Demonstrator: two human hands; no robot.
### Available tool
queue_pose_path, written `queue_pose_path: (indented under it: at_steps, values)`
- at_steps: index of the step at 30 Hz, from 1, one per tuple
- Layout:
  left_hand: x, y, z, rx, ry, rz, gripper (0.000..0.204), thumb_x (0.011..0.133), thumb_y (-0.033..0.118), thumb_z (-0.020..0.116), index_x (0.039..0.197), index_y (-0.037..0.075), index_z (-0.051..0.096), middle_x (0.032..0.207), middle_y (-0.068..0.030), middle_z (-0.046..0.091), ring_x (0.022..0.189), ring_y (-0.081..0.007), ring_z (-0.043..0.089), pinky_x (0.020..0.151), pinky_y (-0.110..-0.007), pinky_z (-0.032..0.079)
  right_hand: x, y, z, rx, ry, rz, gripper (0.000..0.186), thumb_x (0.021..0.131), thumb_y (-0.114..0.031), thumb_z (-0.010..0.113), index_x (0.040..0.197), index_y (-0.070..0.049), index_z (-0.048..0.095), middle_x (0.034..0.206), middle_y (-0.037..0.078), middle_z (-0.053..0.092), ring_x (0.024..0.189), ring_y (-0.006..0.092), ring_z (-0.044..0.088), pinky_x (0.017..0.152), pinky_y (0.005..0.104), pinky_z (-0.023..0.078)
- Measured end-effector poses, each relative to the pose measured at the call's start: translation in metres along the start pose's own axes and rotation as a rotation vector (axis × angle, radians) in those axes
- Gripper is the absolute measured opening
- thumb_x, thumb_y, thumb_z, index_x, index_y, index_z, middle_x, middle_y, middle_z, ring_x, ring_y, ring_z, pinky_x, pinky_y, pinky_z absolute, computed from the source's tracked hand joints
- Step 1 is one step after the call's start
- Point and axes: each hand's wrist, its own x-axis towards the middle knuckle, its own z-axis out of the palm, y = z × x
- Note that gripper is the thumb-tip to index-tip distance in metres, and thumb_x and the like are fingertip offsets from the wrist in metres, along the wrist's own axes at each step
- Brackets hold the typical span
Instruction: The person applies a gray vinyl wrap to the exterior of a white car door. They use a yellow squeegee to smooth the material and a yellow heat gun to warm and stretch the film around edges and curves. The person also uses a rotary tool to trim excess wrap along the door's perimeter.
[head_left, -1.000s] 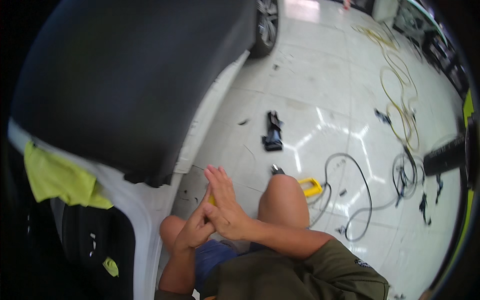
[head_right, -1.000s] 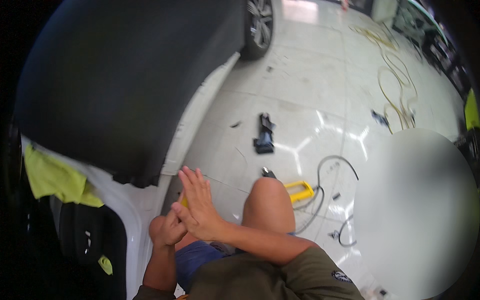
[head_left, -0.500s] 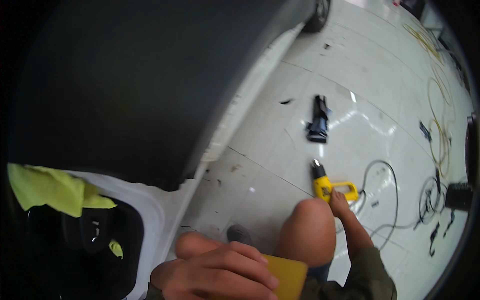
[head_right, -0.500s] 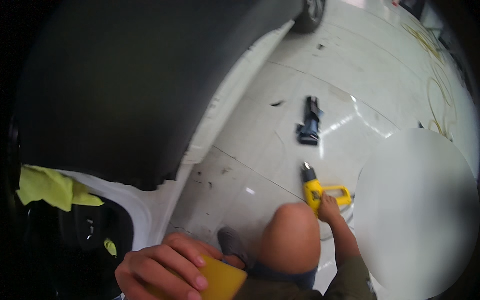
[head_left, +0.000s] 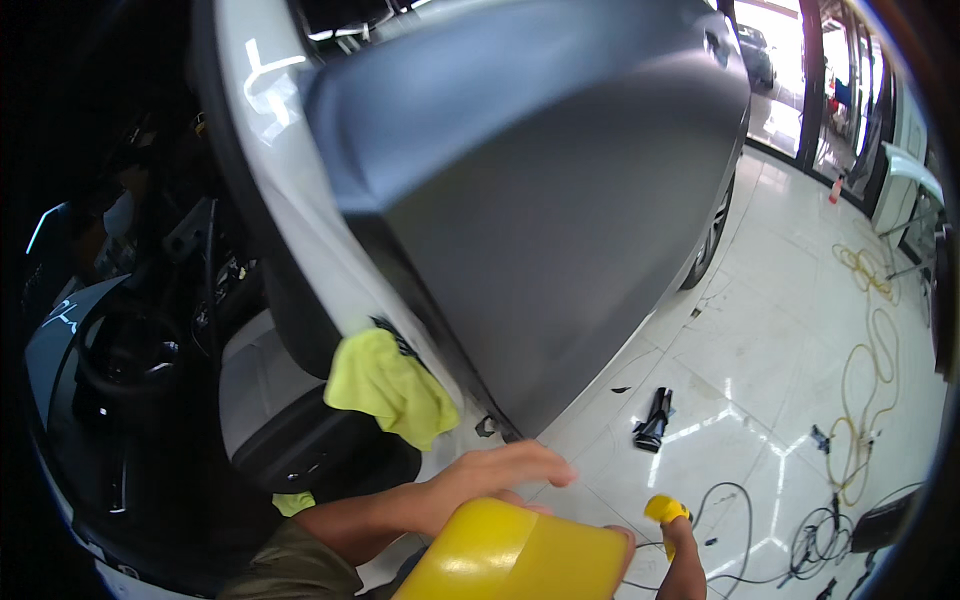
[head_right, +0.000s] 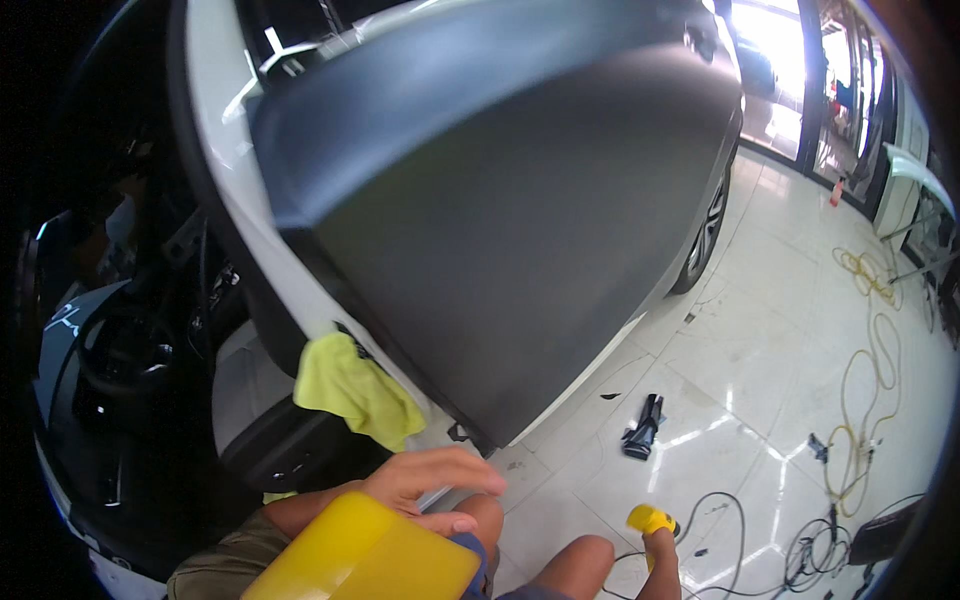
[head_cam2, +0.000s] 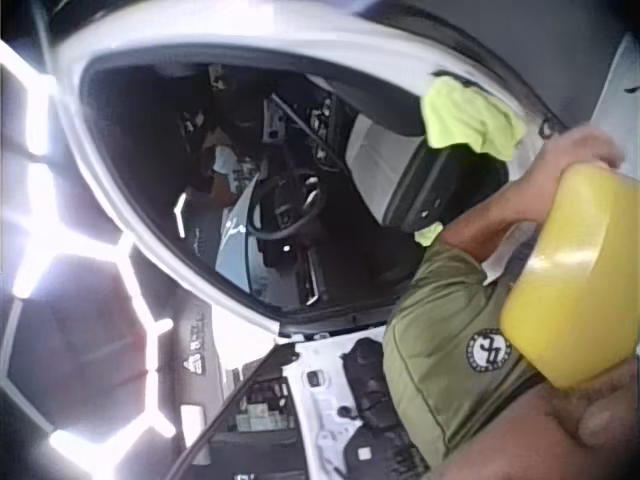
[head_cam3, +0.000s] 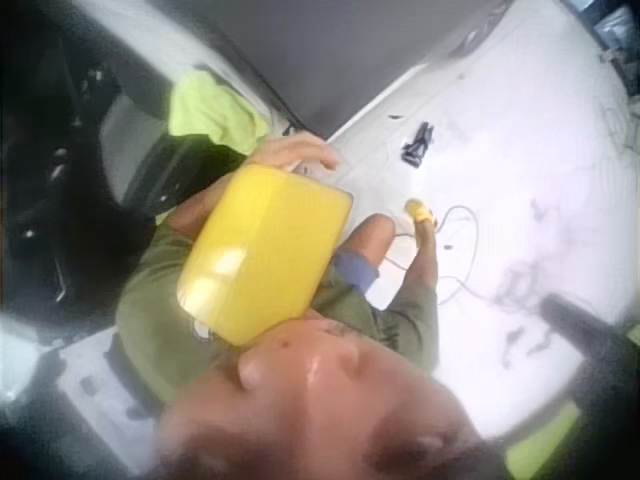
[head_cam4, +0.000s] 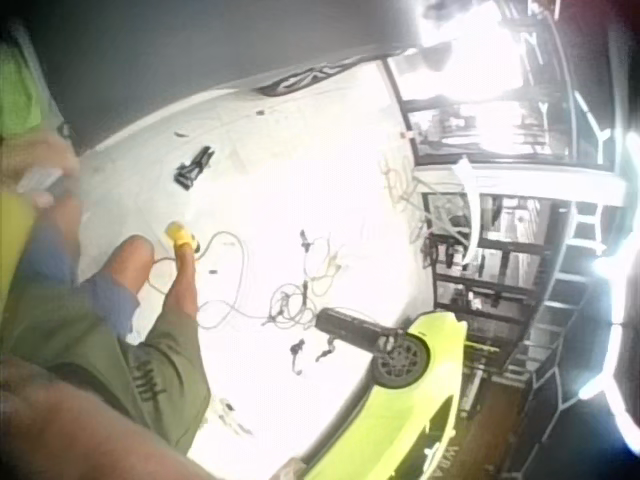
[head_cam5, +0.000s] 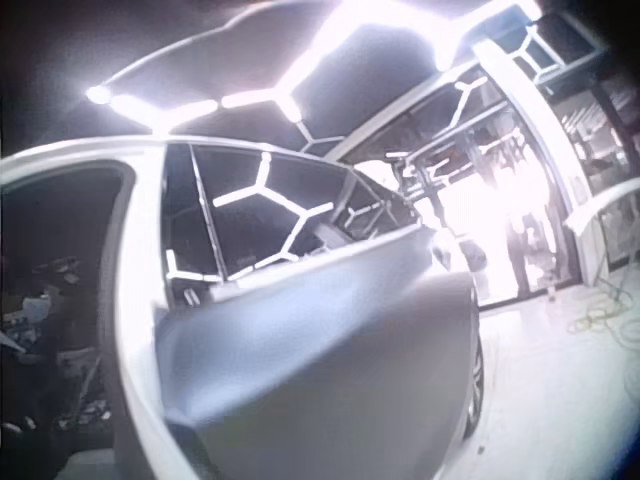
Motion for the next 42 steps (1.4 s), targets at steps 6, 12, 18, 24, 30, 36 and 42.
queue_pose_path:
  at_steps: [6,12,18,24,30,36,42]
  values:
    - [0.006,0.109,-0.089,-0.251,0.644,-0.201,0.014,0.095,0.005,0.059,0.107,0.001,0.065,0.104,-0.0059,0.065,0.096,-0.0117,0.06,0.085,-0.028,0.048,-0.227,-0.119,-0.125,1.003,0.157,-0.165,0.026,0.093,-0.012,0.055,0.116,-0.001,0.051,0.088,0.011,0.059,0.071,0.0237,0.063,0.061,0.0374,0.054]
    - [0.027,0.084,-0.145,-0.051,0.933,-0.232,0.041,0.095,0.01,0.061,0.131,-0.005,0.049,0.119,-0.0153,0.063,0.109,-0.0189,0.061,0.097,-0.031,0.046,-0.431,-0.272,-0.19,1.02,0.315,-0.389,0.027,0.097,-0.019,0.057,0.117,-0.001,0.053,0.089,0.009,0.062,0.068,0.0184,0.063,0.06,0.0329,0.053]
    - [0.036,0.065,-0.151,-0.304,0.839,-0.317,0.046,0.097,0.01,0.057,0.137,-0.005,0.044,0.119,-0.0169,0.063,0.108,-0.0205,0.061,0.095,-0.033,0.048,-0.58,-0.356,-0.252,0.827,0.177,-0.594,0.039,0.089,-0.022,0.067,0.119,0.0,0.055,0.1,0.012,0.067,0.077,0.0192,0.066,0.073,0.0334,0.055]
    - [0.031,0.078,-0.153,-0.522,0.736,-0.352,0.04,0.099,0.008,0.051,0.137,-0.003,0.047,0.115,-0.0138,0.062,0.104,-0.0205,0.062,0.095,-0.034,0.05,-0.635,-0.43,-0.236,0.8,0.166,-0.768,0.046,0.088,-0.037,0.067,0.112,0.001,0.056,0.084,0.011,0.064,0.068,0.0193,0.064,0.063,0.032,0.053]
    - [0.02,0.064,-0.153,-0.669,0.604,-0.25,0.04,0.1,0.01,0.05,0.138,-0.002,0.047,0.119,-0.0145,0.062,0.111,-0.0226,0.061,0.098,-0.035,0.049,-0.652,-0.488,-0.212,0.896,0.238,-0.746,0.054,0.093,-0.051,0.06,0.104,0.002,0.055,0.078,0.012,0.062,0.058,0.0199,0.063,0.052,0.0304,0.053]
    - [0.009,0.053,-0.153,-0.783,0.511,-0.121,0.041,0.103,0.015,0.047,0.141,0.0,0.044,0.127,-0.0151,0.06,0.118,-0.0227,0.058,0.102,-0.035,0.044,-0.657,-0.516,-0.185,0.926,0.32,-0.684,0.057,0.097,-0.047,0.057,0.121,0.003,0.048,0.076,0.012,0.059,0.053,0.0195,0.06,0.048,0.0298,0.052]
    - [0.012,0.055,-0.158,-0.826,0.428,-0.081,0.04,0.106,0.021,0.043,0.139,-0.002,0.044,0.124,-0.0157,0.06,0.117,-0.0217,0.057,0.103,-0.033,0.043,-0.676,-0.515,-0.158,1.189,0.433,-0.594,0.063,0.096,-0.051,0.055,0.128,0.003,0.044,0.075,0.009,0.058,0.05,0.0176,0.057,0.044,0.0297,0.049]
